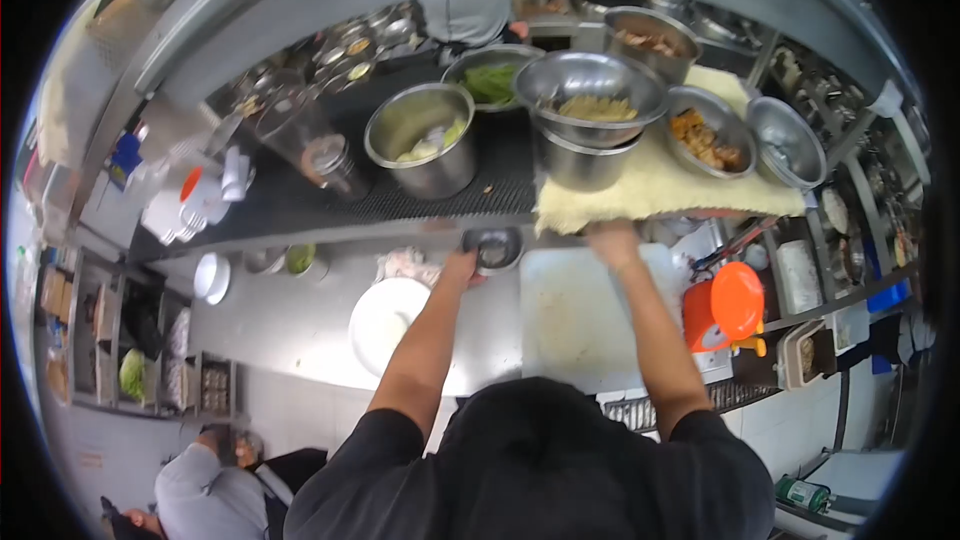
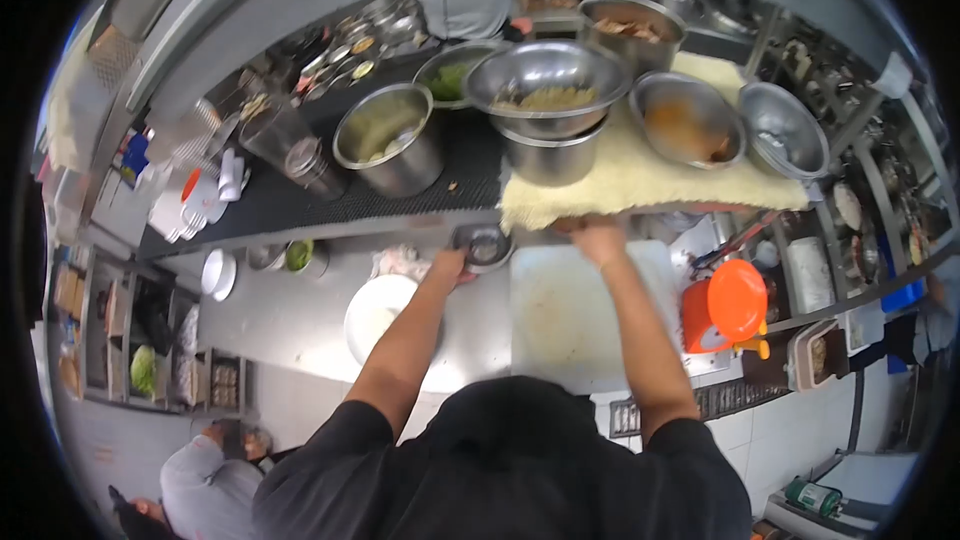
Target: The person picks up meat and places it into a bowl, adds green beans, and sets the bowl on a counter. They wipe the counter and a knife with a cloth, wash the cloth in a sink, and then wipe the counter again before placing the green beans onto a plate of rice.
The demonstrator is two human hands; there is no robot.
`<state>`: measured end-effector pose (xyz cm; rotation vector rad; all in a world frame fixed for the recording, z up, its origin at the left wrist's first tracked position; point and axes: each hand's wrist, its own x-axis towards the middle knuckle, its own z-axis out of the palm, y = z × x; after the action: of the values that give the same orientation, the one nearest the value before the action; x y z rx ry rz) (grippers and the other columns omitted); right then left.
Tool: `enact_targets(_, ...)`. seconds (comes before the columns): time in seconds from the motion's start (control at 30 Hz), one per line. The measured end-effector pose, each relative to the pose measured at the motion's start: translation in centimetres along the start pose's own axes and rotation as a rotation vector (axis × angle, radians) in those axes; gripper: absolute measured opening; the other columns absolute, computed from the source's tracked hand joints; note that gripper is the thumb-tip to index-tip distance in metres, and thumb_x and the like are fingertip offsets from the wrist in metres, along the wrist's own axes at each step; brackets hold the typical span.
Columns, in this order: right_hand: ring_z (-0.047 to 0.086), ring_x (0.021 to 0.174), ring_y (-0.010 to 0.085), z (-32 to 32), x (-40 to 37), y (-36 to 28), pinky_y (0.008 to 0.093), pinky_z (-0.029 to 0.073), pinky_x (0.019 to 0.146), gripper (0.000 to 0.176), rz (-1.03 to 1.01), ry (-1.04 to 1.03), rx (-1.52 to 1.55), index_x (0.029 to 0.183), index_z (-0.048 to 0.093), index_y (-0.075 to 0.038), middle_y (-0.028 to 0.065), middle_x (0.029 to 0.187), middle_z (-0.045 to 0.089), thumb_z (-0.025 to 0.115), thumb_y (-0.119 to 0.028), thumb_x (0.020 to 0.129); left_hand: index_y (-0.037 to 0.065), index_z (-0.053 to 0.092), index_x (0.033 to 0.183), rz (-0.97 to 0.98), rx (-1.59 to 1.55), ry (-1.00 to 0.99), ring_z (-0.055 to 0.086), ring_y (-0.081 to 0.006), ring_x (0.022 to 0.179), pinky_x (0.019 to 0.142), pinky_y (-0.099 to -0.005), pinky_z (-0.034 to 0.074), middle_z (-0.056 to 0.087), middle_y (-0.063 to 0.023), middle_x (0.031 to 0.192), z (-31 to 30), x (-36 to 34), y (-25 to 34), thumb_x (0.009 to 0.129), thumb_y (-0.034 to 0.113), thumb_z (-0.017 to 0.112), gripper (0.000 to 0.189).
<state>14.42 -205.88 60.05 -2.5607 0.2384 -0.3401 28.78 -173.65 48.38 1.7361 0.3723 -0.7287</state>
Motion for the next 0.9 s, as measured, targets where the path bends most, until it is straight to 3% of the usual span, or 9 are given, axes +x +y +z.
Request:
enact_targets(0.03,0.069,0.104,0.0350,-1.4,-2.1,-1.6,0.0432,0.053,0.090,0.043,0.126,-0.169,0.145,0.125,0.068,-0.009,0.0159,0.112,0.074,0.068,-0.036,0.091,0.002,0.054,0.133,0.073,0.034,0.001,0.070,-0.0264,0.089,0.058,-0.0375,0.063,0.067,-0.0156,0.114,0.3,-0.5,0.0,0.099,0.026,0.061,0.042)
enact_targets(0.07,0.072,0.087,0.0332,-1.4,-5.0,-2.1,0.0409,0.054,0.082,0.038,-0.140,-0.061,0.235,0.108,0.071,-0.001,0.0162,0.104,0.074,0.071,-0.035,0.093,0.000,0.054,0.132,0.139,0.066,0.014,0.071,-0.0274,0.088,0.060,-0.0384,0.064,0.067,-0.0165,0.114,0.2,-1.2,-0.4,0.098,0.023,0.061,0.041)
enact_targets(0.13,0.069,0.078,0.0225,-9.5,-8.1,-9.8,0.0360,0.054,0.073,0.039,-0.083,-0.523,0.359,0.118,0.068,-0.003,0.0106,0.095,0.073,0.070,-0.034,0.095,-0.002,0.054,0.130,0.164,0.101,-0.013,0.071,-0.0277,0.087,0.059,-0.0388,0.064,0.067,-0.0176,0.111,-0.5,0.0,-1.0,0.097,0.020,0.062,0.041)
enact_targets(0.2,0.070,0.079,0.0250,-16.4,-9.2,-16.6,0.0373,0.055,0.073,0.041,-0.132,-0.669,0.340,0.122,0.068,-0.008,0.0108,0.091,0.073,0.071,-0.037,0.093,-0.004,0.055,0.128,0.212,0.047,-0.022,0.071,-0.0271,0.083,0.059,-0.0384,0.063,0.068,-0.0179,0.107,-1.5,-0.5,-1.2,0.096,0.018,0.062,0.039)
enact_targets(0.27,0.070,0.079,0.0227,-22.8,-9.2,-22.5,0.0380,0.055,0.072,0.036,-0.195,-0.614,0.329,0.119,0.068,-0.008,0.0090,0.091,0.073,0.072,-0.033,0.093,-0.005,0.056,0.126,0.295,-0.087,-0.039,0.070,-0.0254,0.079,0.057,-0.0371,0.061,0.069,-0.0174,0.103,-1.9,-4.5,0.3,0.096,0.016,0.061,0.037)
enact_targets(0.4,0.069,0.082,0.0333,-26.4,-4.6,-29.2,0.0444,0.054,0.074,0.017,-0.565,0.175,-0.143,0.103,0.070,-0.007,0.0127,0.093,0.072,0.068,-0.020,0.092,-0.003,0.058,0.126,0.402,0.074,-0.087,0.067,-0.0203,0.075,0.062,-0.0337,0.056,0.069,-0.0142,0.099,-5.8,-12.4,2.0,0.096,0.011,0.056,0.033)
enact_targets(0.47,0.068,0.089,0.0363,-26.6,0.0,-31.9,0.0439,0.054,0.075,0.016,-0.552,0.206,-0.327,0.104,0.069,-0.005,0.0142,0.097,0.071,0.062,-0.016,0.094,-0.003,0.059,0.126,0.412,0.065,-0.157,0.066,-0.0183,0.077,0.065,-0.0322,0.055,0.069,-0.0118,0.100,-8.0,-14.7,0.8,0.096,0.010,0.056,0.033)
enact_targets(0.6,0.067,0.095,0.0386,-23.8,12.0,-33.1,0.0471,0.052,0.083,0.022,-0.377,-0.114,-0.655,0.108,0.068,-0.006,0.0170,0.099,0.071,0.052,-0.018,0.097,-0.002,0.059,0.129,0.327,-0.089,-0.281,0.066,-0.0167,0.081,0.067,-0.0315,0.055,0.069,-0.0086,0.102,-11.6,-19.6,-1.3,0.096,0.009,0.057,0.035)
enact_targets(0.9,0.063,0.083,0.0279,-18.0,26.4,-28.9,0.0426,0.051,0.078,0.036,-0.319,-0.759,-0.944,0.101,0.071,-0.007,0.0107,0.087,0.069,0.079,-0.034,0.079,-0.002,0.056,0.138,0.382,0.000,-0.313,0.063,-0.0196,0.107,0.094,-0.0317,0.049,0.069,-0.0120,0.119,-16.0,-22.4,-3.5,0.096,0.008,0.055,0.042)
